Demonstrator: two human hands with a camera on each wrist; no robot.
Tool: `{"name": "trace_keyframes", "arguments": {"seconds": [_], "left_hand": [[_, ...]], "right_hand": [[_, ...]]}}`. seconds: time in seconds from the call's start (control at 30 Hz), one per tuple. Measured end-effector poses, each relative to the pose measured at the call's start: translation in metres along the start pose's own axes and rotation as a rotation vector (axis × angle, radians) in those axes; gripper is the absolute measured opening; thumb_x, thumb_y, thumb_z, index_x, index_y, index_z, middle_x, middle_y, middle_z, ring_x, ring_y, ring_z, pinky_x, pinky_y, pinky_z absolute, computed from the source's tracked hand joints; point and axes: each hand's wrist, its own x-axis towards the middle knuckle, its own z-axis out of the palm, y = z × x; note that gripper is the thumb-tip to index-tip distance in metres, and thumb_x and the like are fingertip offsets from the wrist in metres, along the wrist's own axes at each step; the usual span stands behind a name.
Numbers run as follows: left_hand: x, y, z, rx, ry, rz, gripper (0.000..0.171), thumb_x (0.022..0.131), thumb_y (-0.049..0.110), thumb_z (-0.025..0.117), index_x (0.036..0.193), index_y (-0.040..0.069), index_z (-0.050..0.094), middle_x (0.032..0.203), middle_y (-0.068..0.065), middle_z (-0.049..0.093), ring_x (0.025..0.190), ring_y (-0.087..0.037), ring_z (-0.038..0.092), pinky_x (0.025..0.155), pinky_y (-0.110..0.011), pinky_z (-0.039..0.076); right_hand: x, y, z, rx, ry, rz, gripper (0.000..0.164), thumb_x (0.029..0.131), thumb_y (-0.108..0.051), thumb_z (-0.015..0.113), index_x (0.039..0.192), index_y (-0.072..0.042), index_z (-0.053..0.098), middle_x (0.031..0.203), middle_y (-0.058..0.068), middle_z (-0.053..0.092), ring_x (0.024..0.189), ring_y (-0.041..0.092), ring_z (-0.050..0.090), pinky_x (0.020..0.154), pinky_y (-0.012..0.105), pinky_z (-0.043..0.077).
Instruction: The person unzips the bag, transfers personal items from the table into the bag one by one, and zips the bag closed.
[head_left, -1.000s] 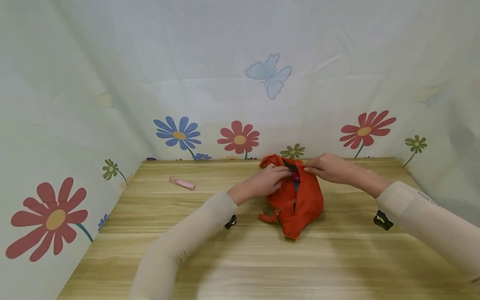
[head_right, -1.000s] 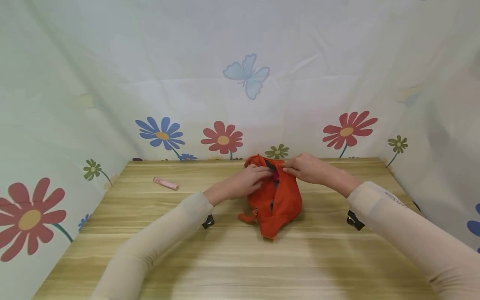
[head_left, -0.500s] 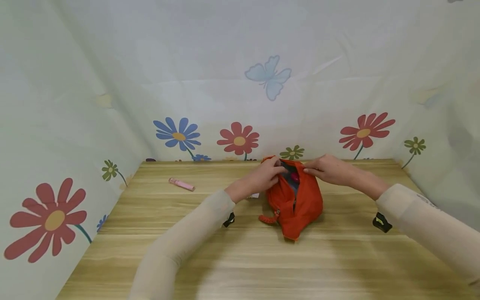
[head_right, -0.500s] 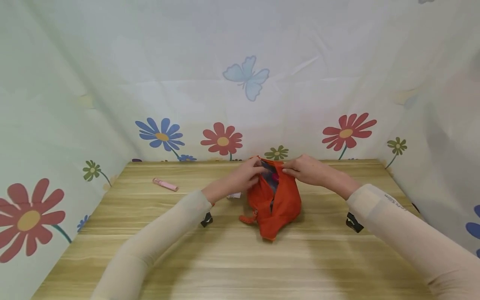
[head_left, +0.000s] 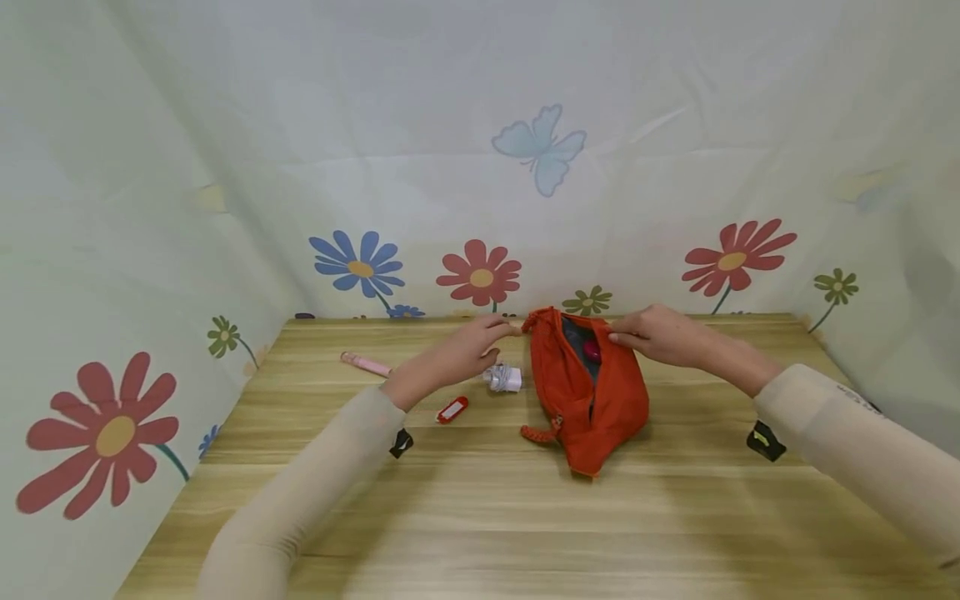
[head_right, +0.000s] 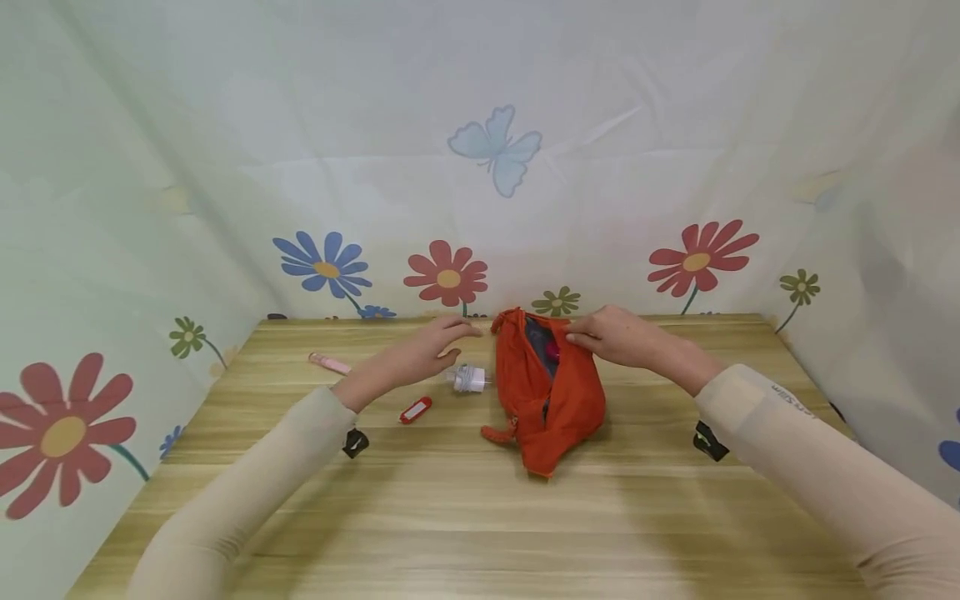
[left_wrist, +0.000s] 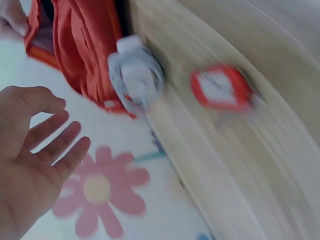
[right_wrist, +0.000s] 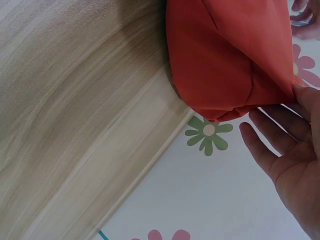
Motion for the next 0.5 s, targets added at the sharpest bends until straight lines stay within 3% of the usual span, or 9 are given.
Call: {"name": "trace_keyframes", "arguments": {"seconds": [0.13, 0.27, 0.4, 0.5], "left_hand": [[-0.031, -0.014, -0.007, 0.012, -0.045, -0.098, 0.040, 0.096, 0.000, 0.064, 0.136, 0.006, 0.060, 0.133, -0.011, 0.060, 0.123, -0.027, 0.058, 0.103, -0.041, 0.050], [-0.057, -0.026, -0.008, 0.042, -0.090, -0.190, 0.039, 0.097, 0.005, 0.066, 0.135, 0.006, 0.061, 0.134, -0.012, 0.060, 0.126, -0.029, 0.058, 0.105, -0.045, 0.049], [-0.080, -0.043, -0.011, 0.067, -0.080, -0.275, 0.038, 0.097, 0.004, 0.066, 0.134, 0.004, 0.061, 0.136, -0.015, 0.059, 0.126, -0.033, 0.057, 0.105, -0.048, 0.048], [-0.102, -0.064, -0.015, 0.097, -0.072, -0.323, 0.039, 0.097, 0.001, 0.062, 0.135, 0.003, 0.060, 0.139, -0.018, 0.057, 0.129, -0.037, 0.055, 0.105, -0.052, 0.047]], "right_hand": [[0.000, 0.000, -0.001, 0.013, -0.004, 0.003, 0.022, 0.101, -0.011, 0.062, 0.117, -0.002, 0.075, 0.101, 0.008, 0.076, 0.083, 0.017, 0.071, 0.074, 0.038, 0.057], [-0.001, 0.000, -0.001, 0.019, -0.021, 0.023, 0.027, 0.102, -0.012, 0.061, 0.123, 0.001, 0.072, 0.112, 0.016, 0.074, 0.095, 0.026, 0.073, 0.081, 0.043, 0.059], [-0.002, 0.000, 0.000, 0.024, -0.031, 0.036, 0.030, 0.103, -0.012, 0.060, 0.126, 0.004, 0.069, 0.119, 0.022, 0.071, 0.104, 0.033, 0.072, 0.086, 0.048, 0.058], [-0.001, -0.002, 0.000, 0.022, -0.028, 0.036, 0.030, 0.103, -0.013, 0.060, 0.126, 0.004, 0.069, 0.120, 0.023, 0.071, 0.105, 0.034, 0.071, 0.087, 0.048, 0.058]]}}
